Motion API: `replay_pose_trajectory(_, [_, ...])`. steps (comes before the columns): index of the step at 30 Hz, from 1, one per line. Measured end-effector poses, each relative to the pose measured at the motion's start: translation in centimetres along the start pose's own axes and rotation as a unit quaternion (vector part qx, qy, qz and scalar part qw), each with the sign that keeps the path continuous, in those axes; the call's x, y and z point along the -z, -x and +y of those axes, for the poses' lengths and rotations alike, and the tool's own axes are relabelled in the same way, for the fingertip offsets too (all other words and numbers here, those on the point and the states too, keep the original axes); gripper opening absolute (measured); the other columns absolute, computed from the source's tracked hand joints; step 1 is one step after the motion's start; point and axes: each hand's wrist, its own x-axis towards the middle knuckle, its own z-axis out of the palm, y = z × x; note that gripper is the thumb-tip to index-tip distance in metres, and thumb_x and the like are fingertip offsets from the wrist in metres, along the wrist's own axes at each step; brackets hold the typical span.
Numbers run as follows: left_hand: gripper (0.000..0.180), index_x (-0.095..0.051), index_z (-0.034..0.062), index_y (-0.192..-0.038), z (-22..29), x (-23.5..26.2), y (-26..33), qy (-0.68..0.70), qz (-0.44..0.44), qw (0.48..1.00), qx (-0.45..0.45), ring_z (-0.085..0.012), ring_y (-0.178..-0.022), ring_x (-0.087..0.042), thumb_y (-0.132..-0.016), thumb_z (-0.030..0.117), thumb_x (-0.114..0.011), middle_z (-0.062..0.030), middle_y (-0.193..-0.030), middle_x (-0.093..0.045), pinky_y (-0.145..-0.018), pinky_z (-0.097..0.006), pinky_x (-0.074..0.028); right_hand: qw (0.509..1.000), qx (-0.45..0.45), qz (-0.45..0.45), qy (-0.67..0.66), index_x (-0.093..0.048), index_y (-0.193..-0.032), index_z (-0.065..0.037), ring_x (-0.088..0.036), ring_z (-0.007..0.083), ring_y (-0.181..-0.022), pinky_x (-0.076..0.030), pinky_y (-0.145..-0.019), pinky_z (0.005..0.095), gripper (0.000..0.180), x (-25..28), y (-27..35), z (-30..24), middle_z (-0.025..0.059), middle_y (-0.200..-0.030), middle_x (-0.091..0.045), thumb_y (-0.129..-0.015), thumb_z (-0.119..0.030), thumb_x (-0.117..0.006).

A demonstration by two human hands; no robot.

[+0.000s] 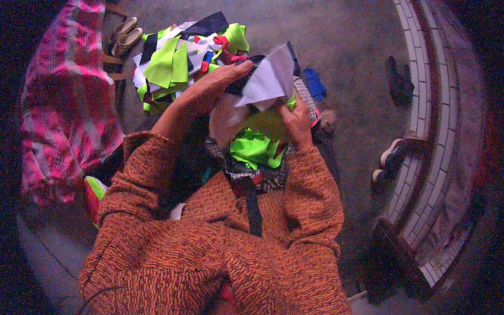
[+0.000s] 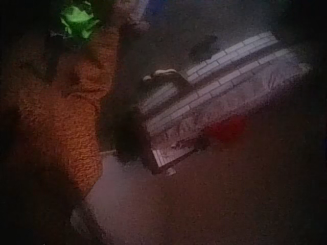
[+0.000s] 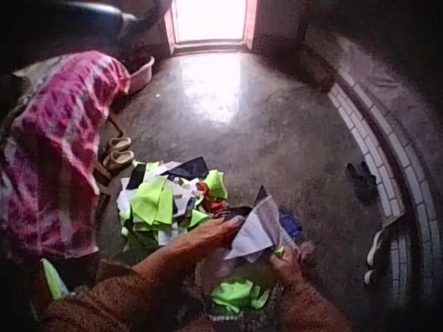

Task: The person sits on the floor and sorts through a pile of colorful fabric pieces, picking them up one by one, inspecting them, and placing them into a checkered bag. The person handles various colors including green, red, blue, and white, occasionally folding or adjusting the pieces before placing them inside the bag.

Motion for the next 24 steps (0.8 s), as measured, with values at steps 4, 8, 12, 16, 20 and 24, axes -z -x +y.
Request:
replay_pose_trajectory(4, [0.039,-0.06,0.0002,-0.094,1.3,-1.8,1.3,0.044,-0.038,0.998,0.024,-0.0147,-0.071,-0.057,-0.072,0.03,-0.07,-0.0057,-0.085,-0.062,-0.064,-0.028,-0.045,0.986,0.07,-0.01,0.154,-0.047,-0.12,-0.003,-0.059,0.0214,-0.092,-0.045,-0.079,0.03,0.048,-1.5,0.8,-1.6,0.0104,-0.099,-0.062,-0.074,-0.007,-0.057])
replay_pose_trajectory(8, [0.028,-0.059,0.001,-0.097,-1.3,-0.7,0.1,-0.029,0.017,0.999,0.019,-0.0132,-0.071,-0.057,-0.074,0.016,-0.065,-0.0036,-0.084,-0.062,-0.065,-0.028,-0.046,0.999,-0.014,-0.047,0.006,-0.044,-0.122,-0.004,-0.058,0.0175,-0.093,-0.046,-0.08,0.0286,0.055,-2.0,0.8,-2.5,0.0079,-0.107,-0.059,-0.072,-0.008,-0.065])
replay_pose_trajectory(12, [0.024,-0.06,0.0021,-0.094,0.2,0.4,0.0,0.006,0.123,0.992,0.017,-0.012,-0.062,-0.055,-0.072,0.01,-0.063,-0.0033,-0.078,-0.061,-0.056,-0.026,-0.044,0.988,-0.028,-0.008,-0.154,-0.047,-0.114,-0.004,-0.057,0.0165,-0.089,-0.047,-0.079,0.0296,0.048,-1.4,0.9,-4.3,0.0057,-0.103,-0.057,-0.07,-0.007,-0.067])
replay_pose_trajectory(16, [0.022,-0.06,0.003,-0.094,0.2,0.8,0.1,0.069,0.162,0.984,-0.032,-0.0121,-0.064,-0.056,-0.073,0.008,-0.061,-0.0027,-0.08,-0.061,-0.057,-0.026,-0.045,0.966,-0.064,0.025,-0.25,-0.049,-0.11,-0.005,-0.056,0.0159,-0.088,-0.047,-0.079,0.0296,0.042,-0.3,0.4,-3.7,0.0046,-0.099,-0.056,-0.072,-0.005,-0.066])
replay_pose_trajectory(20, [0.024,-0.061,0.0024,-0.096,-0.7,1.5,-0.3,-0.083,0.213,0.972,-0.05,-0.0144,-0.068,-0.058,-0.073,0.008,-0.06,-0.0041,-0.082,-0.062,-0.061,-0.028,-0.047,0.927,-0.047,0.048,-0.369,-0.048,-0.111,-0.006,-0.056,0.0164,-0.089,-0.047,-0.079,0.029,0.037,0.2,0.3,-3.1,0.0038,-0.098,-0.056,-0.077,-0.007,-0.064])
replay_pose_trajectory(24, [0.023,-0.061,0.0004,-0.086,0.1,-0.1,0.0,-0.252,0.232,0.932,-0.118,-0.0249,-0.072,-0.062,-0.066,0.01,-0.059,-0.0156,-0.077,-0.063,-0.066,-0.037,-0.048,0.894,-0.011,-0.028,-0.446,-0.043,-0.116,-0.006,-0.055,0.0182,-0.093,-0.046,-0.084,0.0328,0.038,0.2,0.5,-2.8,0.0062,-0.101,-0.055,-0.082,-0.01,-0.059])
